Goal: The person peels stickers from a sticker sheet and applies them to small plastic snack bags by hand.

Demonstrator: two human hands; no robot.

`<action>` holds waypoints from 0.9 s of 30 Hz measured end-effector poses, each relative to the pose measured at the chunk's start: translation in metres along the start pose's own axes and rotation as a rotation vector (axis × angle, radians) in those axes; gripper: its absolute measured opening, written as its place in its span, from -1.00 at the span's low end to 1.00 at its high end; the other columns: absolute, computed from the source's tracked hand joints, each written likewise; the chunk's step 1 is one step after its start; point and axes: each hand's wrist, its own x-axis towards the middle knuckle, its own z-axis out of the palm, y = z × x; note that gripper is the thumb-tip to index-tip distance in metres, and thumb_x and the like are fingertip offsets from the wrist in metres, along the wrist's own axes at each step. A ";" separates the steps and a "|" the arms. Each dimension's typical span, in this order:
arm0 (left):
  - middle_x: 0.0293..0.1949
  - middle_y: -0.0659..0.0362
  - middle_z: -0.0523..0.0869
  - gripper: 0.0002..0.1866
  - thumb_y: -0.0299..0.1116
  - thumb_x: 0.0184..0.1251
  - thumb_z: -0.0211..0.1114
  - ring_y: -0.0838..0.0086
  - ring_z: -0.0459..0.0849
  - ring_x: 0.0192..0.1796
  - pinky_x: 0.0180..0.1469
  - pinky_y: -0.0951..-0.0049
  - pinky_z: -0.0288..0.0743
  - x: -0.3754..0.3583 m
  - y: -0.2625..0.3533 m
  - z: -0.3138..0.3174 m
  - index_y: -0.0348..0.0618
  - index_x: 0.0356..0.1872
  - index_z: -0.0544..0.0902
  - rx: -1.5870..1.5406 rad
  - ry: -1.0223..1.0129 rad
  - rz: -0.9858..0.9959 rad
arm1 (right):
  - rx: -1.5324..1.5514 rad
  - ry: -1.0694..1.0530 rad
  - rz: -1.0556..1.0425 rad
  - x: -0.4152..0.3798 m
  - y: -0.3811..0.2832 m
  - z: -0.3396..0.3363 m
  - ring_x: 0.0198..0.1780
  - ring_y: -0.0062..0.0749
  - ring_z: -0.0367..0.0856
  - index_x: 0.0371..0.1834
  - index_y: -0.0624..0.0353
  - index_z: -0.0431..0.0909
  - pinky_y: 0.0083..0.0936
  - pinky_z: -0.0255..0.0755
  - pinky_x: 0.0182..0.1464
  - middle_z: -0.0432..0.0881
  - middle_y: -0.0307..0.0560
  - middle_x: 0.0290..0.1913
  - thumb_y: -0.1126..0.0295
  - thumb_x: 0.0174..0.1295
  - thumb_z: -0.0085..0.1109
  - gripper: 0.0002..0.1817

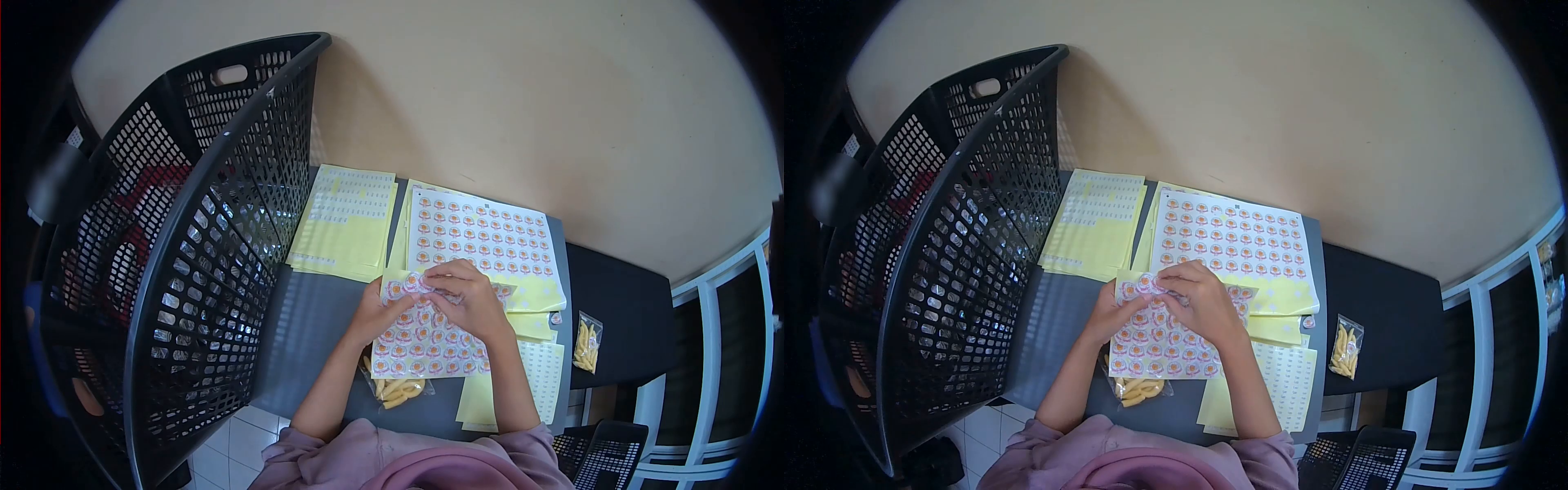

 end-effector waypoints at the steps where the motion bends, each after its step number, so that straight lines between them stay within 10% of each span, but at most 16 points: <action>1: -0.24 0.17 0.60 -0.69 -0.47 0.11 0.24 0.63 0.56 -0.24 -0.23 0.61 0.47 0.000 0.003 0.001 -0.30 -0.11 0.46 0.071 0.018 0.022 | 0.000 0.000 0.001 0.000 -0.001 0.000 -0.24 -0.30 0.53 -0.41 0.24 0.61 -0.48 0.43 -0.20 0.60 -0.12 -0.31 0.58 -0.21 0.27 -0.80; 27: -0.28 0.13 0.64 -0.70 -0.54 0.01 0.25 0.58 0.59 -0.24 -0.20 0.56 0.46 0.006 -0.010 0.000 -0.35 -0.17 0.51 0.277 0.058 0.059 | 0.237 -0.052 0.325 0.004 0.013 0.012 -0.36 -0.33 0.57 -0.46 0.41 0.53 -0.55 0.46 -0.27 0.56 -0.01 -0.37 0.61 -0.03 0.10 -0.92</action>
